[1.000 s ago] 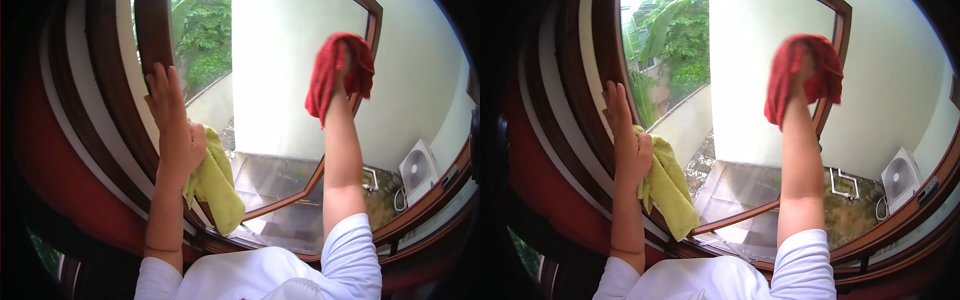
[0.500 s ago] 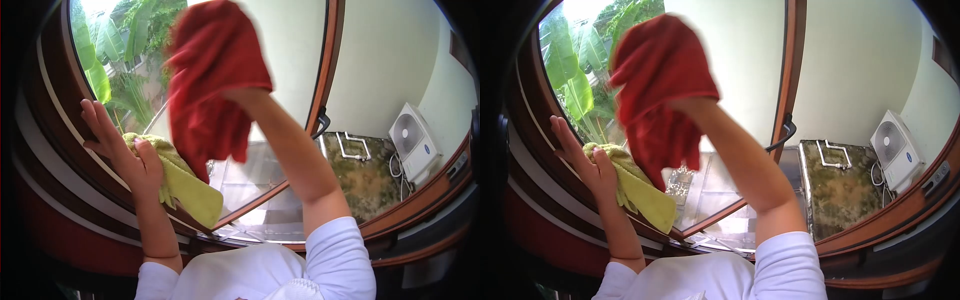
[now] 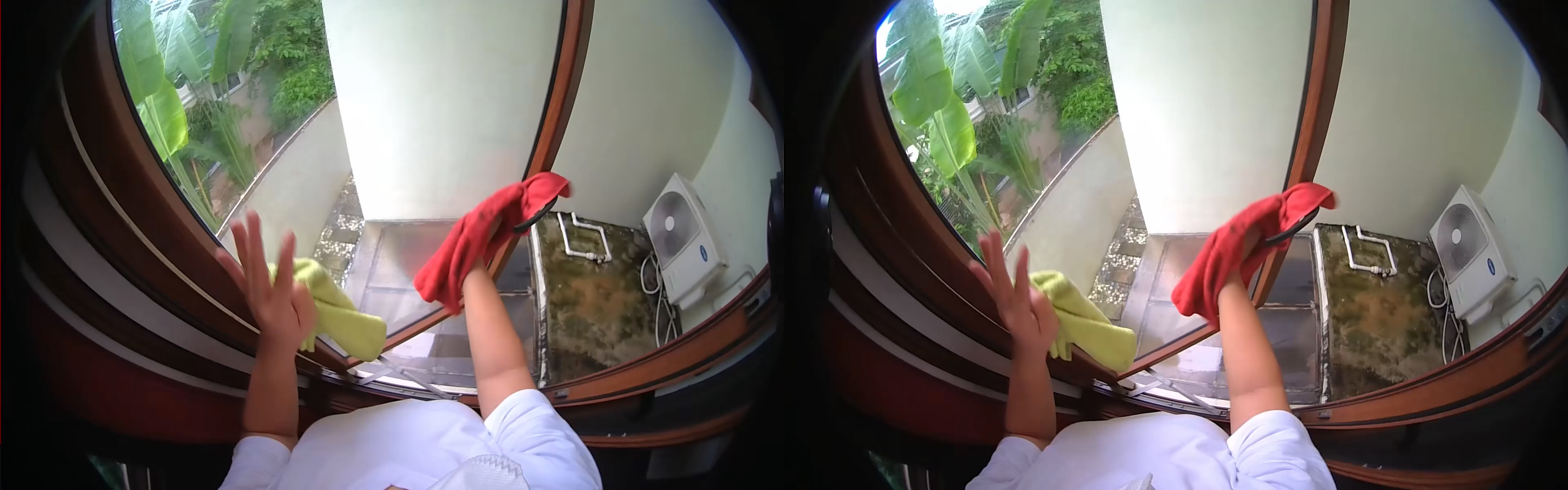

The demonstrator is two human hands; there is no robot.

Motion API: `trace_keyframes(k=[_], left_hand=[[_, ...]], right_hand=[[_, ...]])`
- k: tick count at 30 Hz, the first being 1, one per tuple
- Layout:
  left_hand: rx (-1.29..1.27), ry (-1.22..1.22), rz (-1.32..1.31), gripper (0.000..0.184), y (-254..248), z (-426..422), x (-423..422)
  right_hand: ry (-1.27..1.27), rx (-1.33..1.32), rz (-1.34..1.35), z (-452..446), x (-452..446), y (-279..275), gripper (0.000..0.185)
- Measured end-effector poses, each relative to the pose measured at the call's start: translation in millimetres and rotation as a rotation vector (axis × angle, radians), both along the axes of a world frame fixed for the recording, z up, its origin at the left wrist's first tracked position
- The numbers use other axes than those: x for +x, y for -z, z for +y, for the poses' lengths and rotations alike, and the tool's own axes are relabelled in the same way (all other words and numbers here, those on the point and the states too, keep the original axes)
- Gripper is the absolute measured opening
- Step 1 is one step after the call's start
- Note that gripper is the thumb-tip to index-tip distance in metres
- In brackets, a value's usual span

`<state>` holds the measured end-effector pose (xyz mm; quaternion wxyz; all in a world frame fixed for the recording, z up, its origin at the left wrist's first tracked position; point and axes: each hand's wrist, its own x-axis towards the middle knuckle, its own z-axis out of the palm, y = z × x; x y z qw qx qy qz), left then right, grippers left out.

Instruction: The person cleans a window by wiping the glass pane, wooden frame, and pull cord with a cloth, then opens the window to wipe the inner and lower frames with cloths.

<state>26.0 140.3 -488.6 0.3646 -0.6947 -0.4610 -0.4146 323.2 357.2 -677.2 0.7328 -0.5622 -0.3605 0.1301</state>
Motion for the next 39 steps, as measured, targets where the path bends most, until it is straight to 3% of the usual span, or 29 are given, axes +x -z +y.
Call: trace_keyframes(k=[4,7,8,12,15,18,21,22,26,29,32,39], left_hand=[[0.042,-0.053,-0.003,0.065,40.1,-31.0,-13.6],[-0.130,-0.197,-0.107,0.068,55.6,-18.0,-15.6],[-0.175,-0.242,0.006,0.072,64.1,-16.2,-17.7],[-0.084,-0.240,0.040,0.067,73.8,-9.2,-20.4],[-0.048,-0.184,0.035,0.076,76.4,-9.3,-23.2],[0.035,-0.105,0.018,0.068,78.2,-5.2,-24.6],[0.024,-0.011,0.015,0.063,78.6,-8.3,-28.4],[-0.016,0.017,0.013,0.063,76.1,-12.5,-29.0],[-0.109,0.116,-0.011,0.072,70.9,-22.9,-35.7],[-0.138,0.118,-0.043,0.078,69.7,-27.9,-35.6],[-0.145,0.076,-0.058,0.076,71.2,-27.8,-32.9],[-0.155,-0.015,0.026,0.071,87.5,-25.7,-35.3]], right_hand=[[-0.114,-0.091,0.099,-22.0,-14.1,33.1,0.025],[-0.220,-0.109,0.017,-28.4,-40.6,17.9,0.025],[-0.252,-0.109,-0.048,-30.3,-52.1,6.3,0.025],[-0.274,-0.053,-0.502,-58.7,-100.5,-65.9,0.026],[-0.323,0.096,-0.861,-91.6,-148.9,-109.8,0.026],[-0.588,0.346,-1.014,-104.5,-189.7,-107.3,0.034],[-0.860,0.447,-0.800,-140.1,-203.7,-122.6,0.055],[-1.106,0.518,-0.581,-149.6,-198.5,-143.0,0.054],[-1.556,0.511,-0.724,-141.2,-193.8,-187.7,0.054],[-1.231,0.550,-0.902,-94.8,-191.0,-213.7,0.049],[-0.859,0.501,-0.897,-73.5,-187.5,-204.9,0.044],[-1.043,0.331,-0.842,-144.7,-176.2,-165.6,0.034]])
